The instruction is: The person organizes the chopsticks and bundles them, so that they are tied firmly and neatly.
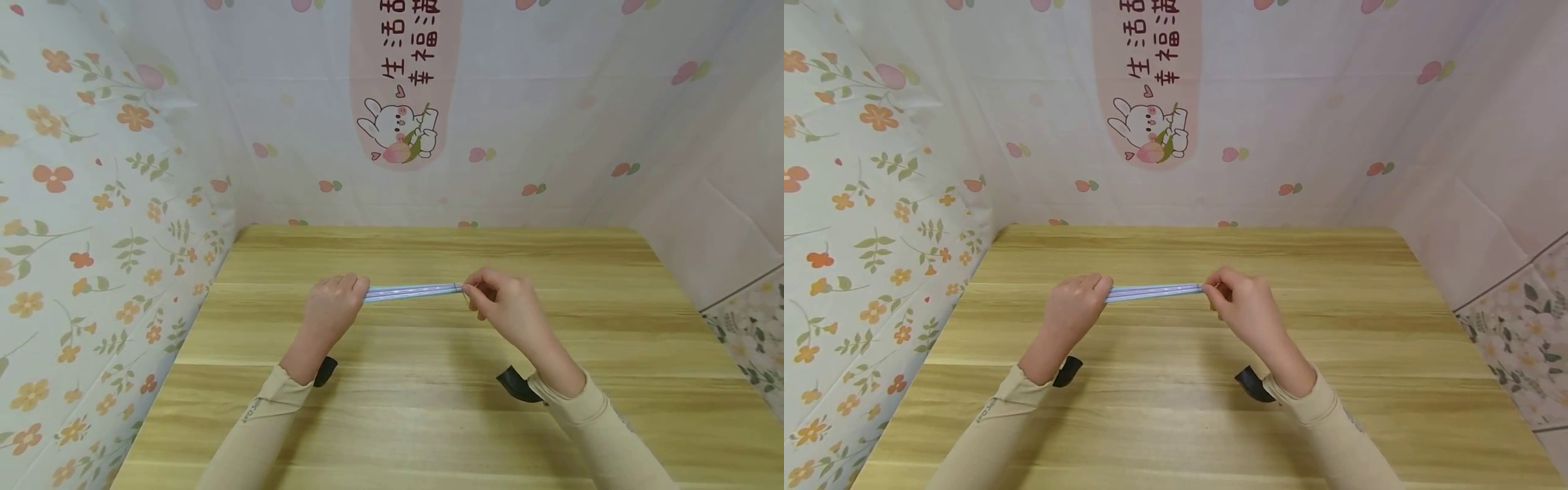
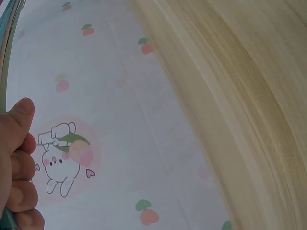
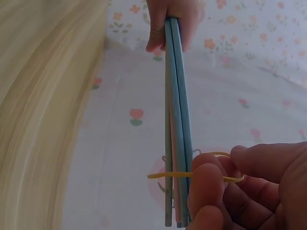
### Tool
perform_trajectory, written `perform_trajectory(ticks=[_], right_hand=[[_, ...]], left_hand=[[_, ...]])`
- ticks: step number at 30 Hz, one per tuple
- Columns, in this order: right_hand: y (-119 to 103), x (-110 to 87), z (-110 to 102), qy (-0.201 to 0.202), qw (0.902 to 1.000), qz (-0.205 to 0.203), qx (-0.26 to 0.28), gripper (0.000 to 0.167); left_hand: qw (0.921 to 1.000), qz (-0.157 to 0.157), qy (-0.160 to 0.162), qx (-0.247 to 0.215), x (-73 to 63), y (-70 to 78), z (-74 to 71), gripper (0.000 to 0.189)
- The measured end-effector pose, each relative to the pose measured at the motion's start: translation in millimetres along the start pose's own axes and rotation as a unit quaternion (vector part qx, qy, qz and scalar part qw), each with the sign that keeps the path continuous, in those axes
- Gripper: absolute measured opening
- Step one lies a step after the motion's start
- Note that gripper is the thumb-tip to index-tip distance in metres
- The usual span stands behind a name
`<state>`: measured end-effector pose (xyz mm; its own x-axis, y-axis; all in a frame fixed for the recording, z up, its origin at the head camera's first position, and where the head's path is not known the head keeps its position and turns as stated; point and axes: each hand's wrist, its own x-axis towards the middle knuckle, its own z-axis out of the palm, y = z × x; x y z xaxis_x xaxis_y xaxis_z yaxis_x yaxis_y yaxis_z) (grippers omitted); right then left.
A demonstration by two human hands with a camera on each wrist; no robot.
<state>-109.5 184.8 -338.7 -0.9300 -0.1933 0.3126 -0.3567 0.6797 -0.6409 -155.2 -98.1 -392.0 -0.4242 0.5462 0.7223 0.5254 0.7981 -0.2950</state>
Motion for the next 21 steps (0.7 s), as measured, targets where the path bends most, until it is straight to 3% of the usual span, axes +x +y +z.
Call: perform_trajectory(ticks=[7, 14, 21], right_hand=[[3, -6.7, 6, -0.053, 0.9968, 0.047, 0.037, 0.006], [8, -10.7, 12, -0.088, 0.9917, 0.06, 0.072, 0.013], [19, -11.1, 19, -0.111, 0.9809, 0.06, 0.147, 0.023]], left_hand=[[0.9999, -0.007, -0.007, -0.003, -0.4, -0.4, -0.4, 0.028], [0.9997, -0.018, -0.012, -0.008, 1.0, -1.0, -2.9, 0.027], [0.9998, -0.021, -0.005, -0.005, 0.8, -1.8, -4.9, 0.026]])
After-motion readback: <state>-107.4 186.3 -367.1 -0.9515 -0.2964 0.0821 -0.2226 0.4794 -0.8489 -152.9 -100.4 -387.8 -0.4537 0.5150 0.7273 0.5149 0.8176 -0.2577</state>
